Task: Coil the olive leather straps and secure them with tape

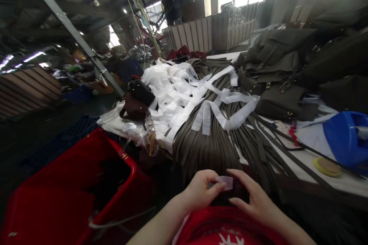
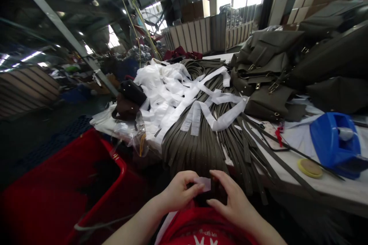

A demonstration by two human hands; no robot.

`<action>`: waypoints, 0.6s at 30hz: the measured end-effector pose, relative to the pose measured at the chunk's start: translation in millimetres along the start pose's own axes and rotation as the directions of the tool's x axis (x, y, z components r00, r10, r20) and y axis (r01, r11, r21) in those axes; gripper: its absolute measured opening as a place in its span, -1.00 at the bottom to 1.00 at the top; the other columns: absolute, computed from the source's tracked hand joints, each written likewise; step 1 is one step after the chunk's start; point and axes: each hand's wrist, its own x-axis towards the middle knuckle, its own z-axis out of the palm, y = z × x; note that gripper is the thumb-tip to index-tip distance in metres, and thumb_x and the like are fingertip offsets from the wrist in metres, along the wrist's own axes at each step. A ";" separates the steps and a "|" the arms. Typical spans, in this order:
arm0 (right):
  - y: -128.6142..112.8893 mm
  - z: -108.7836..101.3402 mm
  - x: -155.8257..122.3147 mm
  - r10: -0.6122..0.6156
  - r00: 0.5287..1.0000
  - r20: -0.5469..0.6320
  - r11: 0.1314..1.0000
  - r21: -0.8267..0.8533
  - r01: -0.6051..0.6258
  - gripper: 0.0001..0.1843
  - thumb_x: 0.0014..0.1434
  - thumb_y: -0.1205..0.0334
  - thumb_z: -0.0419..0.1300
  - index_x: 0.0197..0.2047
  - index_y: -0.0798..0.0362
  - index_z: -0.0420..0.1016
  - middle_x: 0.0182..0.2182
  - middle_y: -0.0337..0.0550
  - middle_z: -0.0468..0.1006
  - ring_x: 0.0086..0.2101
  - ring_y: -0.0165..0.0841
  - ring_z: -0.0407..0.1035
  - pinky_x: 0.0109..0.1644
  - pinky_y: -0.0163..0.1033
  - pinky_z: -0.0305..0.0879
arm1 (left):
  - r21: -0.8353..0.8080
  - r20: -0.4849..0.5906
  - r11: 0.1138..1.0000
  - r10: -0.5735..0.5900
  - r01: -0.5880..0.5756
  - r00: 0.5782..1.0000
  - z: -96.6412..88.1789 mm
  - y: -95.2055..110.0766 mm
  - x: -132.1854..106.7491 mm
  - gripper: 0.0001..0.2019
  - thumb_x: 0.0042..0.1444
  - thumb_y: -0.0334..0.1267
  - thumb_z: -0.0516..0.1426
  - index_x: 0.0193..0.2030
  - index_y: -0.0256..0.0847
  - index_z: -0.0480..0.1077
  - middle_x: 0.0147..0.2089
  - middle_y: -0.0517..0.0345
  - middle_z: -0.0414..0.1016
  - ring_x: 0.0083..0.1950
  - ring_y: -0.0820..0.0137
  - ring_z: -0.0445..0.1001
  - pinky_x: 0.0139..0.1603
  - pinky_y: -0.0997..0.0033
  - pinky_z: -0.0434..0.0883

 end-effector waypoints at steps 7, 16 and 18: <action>-17.1 5.1 15.6 -0.111 0.967 0.229 0.984 0.160 0.075 -0.65 0.35 0.01 0.11 -0.10 -0.05 0.69 -0.11 -0.03 0.66 -0.07 -0.17 0.49 0.11 -0.06 0.39 | -0.250 -0.213 0.965 -0.133 0.077 0.968 6.1 2.2 12.1 -0.84 0.05 -0.25 0.26 -0.45 -0.29 0.56 -0.40 0.05 0.57 -0.35 0.38 0.49 -0.29 0.45 0.37; -24.0 22.8 24.7 -0.018 0.967 0.254 0.962 0.269 -0.053 -0.60 0.28 -0.04 0.12 -0.25 0.07 0.66 -0.30 -0.09 0.66 -0.25 -0.20 0.51 -0.12 -0.23 0.41 | -0.616 -0.170 0.764 -0.366 0.192 0.915 12.2 -12.0 12.6 -0.59 -0.30 -0.04 0.47 -0.58 -0.29 0.42 -0.52 0.11 0.50 -0.47 0.44 0.38 -0.42 0.46 0.30; -20.2 26.1 27.2 -0.017 0.973 0.232 0.953 0.299 -0.054 -0.53 0.29 -0.12 0.08 -0.30 0.06 0.65 -0.36 -0.12 0.64 -0.32 -0.23 0.48 -0.20 -0.27 0.40 | -0.658 -0.131 0.733 -0.339 0.174 0.932 12.0 -9.7 13.1 -0.55 -0.36 0.00 0.48 -0.47 -0.29 0.49 -0.44 0.10 0.54 -0.38 0.39 0.44 -0.33 0.44 0.35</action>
